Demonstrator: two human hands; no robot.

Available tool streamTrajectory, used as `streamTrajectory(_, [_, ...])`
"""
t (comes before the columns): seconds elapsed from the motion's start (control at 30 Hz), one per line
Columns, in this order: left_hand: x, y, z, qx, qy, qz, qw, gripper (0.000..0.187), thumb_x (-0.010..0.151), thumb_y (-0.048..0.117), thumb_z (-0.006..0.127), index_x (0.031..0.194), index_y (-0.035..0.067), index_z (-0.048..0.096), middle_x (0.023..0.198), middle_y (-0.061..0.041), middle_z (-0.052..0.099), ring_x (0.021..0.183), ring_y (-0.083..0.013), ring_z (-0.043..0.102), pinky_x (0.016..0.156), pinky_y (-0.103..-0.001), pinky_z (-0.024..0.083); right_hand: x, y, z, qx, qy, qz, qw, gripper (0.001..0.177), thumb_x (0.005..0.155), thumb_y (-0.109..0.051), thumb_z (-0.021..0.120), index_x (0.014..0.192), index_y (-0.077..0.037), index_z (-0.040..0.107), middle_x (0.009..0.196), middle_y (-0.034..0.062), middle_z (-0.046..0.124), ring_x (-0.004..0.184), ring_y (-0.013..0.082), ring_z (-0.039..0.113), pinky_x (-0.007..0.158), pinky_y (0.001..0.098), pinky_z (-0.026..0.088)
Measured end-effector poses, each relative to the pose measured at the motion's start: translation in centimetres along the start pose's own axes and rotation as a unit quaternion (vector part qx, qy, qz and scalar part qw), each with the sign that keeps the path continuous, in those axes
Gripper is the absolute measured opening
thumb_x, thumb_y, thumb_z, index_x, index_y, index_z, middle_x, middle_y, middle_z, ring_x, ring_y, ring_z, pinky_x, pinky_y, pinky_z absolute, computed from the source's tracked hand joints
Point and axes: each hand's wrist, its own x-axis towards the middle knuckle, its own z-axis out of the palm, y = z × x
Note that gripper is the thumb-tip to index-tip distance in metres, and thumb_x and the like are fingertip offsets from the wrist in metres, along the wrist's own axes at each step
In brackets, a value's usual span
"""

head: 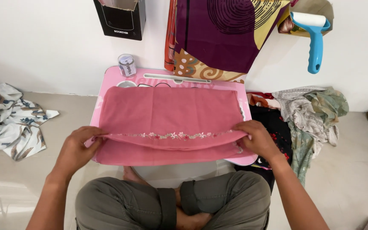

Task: Unfolding, inspecting, folding a pink scarf and then cleaning it with a lint roller

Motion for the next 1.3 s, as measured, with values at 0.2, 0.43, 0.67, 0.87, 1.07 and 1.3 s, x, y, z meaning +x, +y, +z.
streamTrajectory(0.2, [0.2, 2.8, -2.1, -0.089, 0.052, 0.023, 0.994, 0.031, 0.083, -0.013, 0.069, 0.111, -0.002, 0.075, 0.108, -0.008, 0.077, 0.086, -0.017, 0.067, 0.074, -0.027, 0.052, 0.3, -1.9, -2.8, 0.048, 0.085, 0.028, 0.995, 0.053, 0.066, 0.014, 0.062, 0.115, -0.003, 0.073, 0.118, 0.0089, 0.074, 0.107, 0.0262, 0.069, 0.095, 0.0344, 0.053])
streamTrajectory(0.43, [-3.9, -0.2, -0.2, -0.06, 0.011, 0.002, 0.998, 0.033, 0.07, -0.01, 0.075, 0.099, 0.005, 0.081, 0.112, -0.008, 0.079, 0.111, -0.0201, 0.07, 0.091, -0.031, 0.058, -5.0, -0.6, -0.1, 0.003, 0.066, 0.039, 0.997, 0.059, 0.062, 0.015, 0.061, 0.114, -0.009, 0.076, 0.117, 0.0009, 0.077, 0.121, 0.0222, 0.068, 0.119, 0.0418, 0.042])
streamTrajectory(0.67, [-5.4, -1.3, 1.3, 0.056, 0.01, 0.044, 0.997, 0.03, 0.065, -0.001, 0.076, 0.093, 0.009, 0.081, 0.11, 0.002, 0.079, 0.12, -0.0187, 0.067, 0.106, -0.035, 0.048, -6.4, -0.1, 1.9, 0.009, 0.042, 0.064, 0.997, 0.056, 0.063, 0.01, 0.059, 0.114, -0.006, 0.076, 0.121, 0.0016, 0.076, 0.124, 0.0234, 0.066, 0.113, 0.0377, 0.046])
streamTrajectory(0.87, [-6.0, -1.5, 2.1, 0.186, 0.009, 0.118, 0.975, 0.045, 0.065, 0.021, 0.071, 0.108, 0.009, 0.067, 0.137, -0.004, 0.062, 0.136, -0.0258, 0.053, 0.117, -0.044, 0.038, -6.9, -1.2, 1.6, -0.072, 0.019, 0.013, 0.997, 0.06, 0.064, -0.002, 0.064, 0.123, -0.005, 0.07, 0.136, 0.0056, 0.067, 0.131, 0.0265, 0.059, 0.113, 0.0408, 0.042])
streamTrajectory(1.07, [-6.6, -0.5, 6.8, 0.383, 0.004, 0.252, 0.889, 0.077, 0.084, 0.039, 0.057, 0.155, 0.013, 0.042, 0.165, -0.01, 0.041, 0.152, -0.0269, 0.038, 0.126, -0.049, 0.027, -6.7, -3.7, 4.9, -0.21, -0.034, -0.002, 0.977, 0.103, 0.071, -0.051, 0.077, 0.158, -0.014, 0.036, 0.164, 0.0096, 0.038, 0.155, 0.0298, 0.028, 0.127, 0.0516, 0.017])
streamTrajectory(1.3, [-7.4, -1.9, 5.5, 0.376, 0.027, 0.278, 0.884, 0.062, 0.088, 0.018, 0.053, 0.148, 0.001, 0.05, 0.153, -0.013, 0.054, 0.144, -0.0257, 0.05, 0.124, -0.046, 0.035, -9.1, -3.1, 8.1, -0.314, 0.053, -0.035, 0.947, 0.087, 0.065, -0.018, 0.074, 0.148, -0.007, 0.051, 0.155, 0.0098, 0.051, 0.146, 0.0307, 0.045, 0.124, 0.054, 0.03])
